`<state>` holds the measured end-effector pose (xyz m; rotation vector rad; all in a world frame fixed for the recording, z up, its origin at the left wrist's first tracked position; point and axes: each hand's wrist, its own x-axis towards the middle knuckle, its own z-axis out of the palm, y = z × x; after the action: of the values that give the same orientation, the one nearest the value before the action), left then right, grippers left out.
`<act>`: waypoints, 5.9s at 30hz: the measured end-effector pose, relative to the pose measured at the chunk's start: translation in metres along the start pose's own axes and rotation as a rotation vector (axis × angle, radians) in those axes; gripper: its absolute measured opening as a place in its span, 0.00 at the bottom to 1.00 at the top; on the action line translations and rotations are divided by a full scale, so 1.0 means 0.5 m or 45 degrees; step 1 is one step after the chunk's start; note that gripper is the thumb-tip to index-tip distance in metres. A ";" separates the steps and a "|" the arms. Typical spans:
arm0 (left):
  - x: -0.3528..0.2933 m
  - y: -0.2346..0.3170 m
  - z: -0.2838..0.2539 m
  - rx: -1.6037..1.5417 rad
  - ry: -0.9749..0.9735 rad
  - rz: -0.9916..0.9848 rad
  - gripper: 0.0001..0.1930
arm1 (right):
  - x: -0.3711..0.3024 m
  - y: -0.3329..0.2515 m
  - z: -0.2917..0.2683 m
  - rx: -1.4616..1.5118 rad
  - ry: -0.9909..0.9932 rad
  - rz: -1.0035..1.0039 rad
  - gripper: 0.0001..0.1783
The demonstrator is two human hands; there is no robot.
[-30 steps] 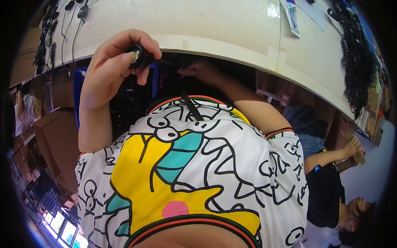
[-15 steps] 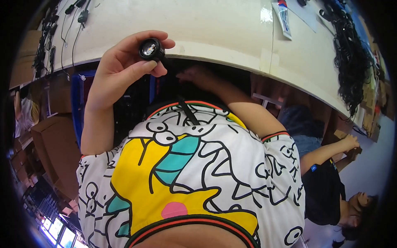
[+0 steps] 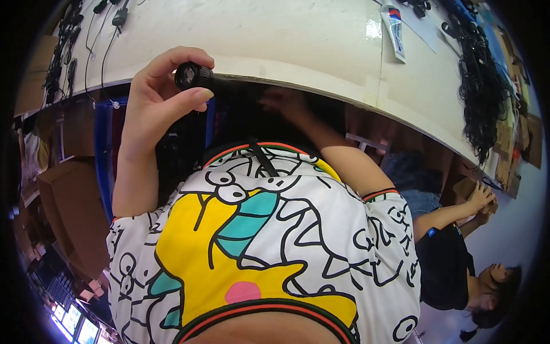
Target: The person applies glue from a tube to an electronic housing, then inserts small LED components and a cable into the housing by hand.
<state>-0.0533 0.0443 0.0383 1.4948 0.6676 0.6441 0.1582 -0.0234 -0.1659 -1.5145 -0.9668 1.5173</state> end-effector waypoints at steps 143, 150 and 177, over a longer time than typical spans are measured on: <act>0.034 -0.008 0.032 -0.419 -0.363 -0.527 0.19 | 0.029 0.050 -0.058 -0.649 0.015 -0.305 0.11; 0.030 0.001 0.037 -0.316 -0.380 -0.513 0.17 | 0.023 0.041 -0.050 -0.482 0.011 -0.231 0.10; 0.012 -0.018 0.038 -0.292 -0.325 -0.332 0.22 | -0.004 0.025 -0.031 -0.568 -0.232 -0.166 0.09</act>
<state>-0.0355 0.0363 0.0289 1.2251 0.5582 0.3114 0.1738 -0.0305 -0.1766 -1.5903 -1.5616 1.4241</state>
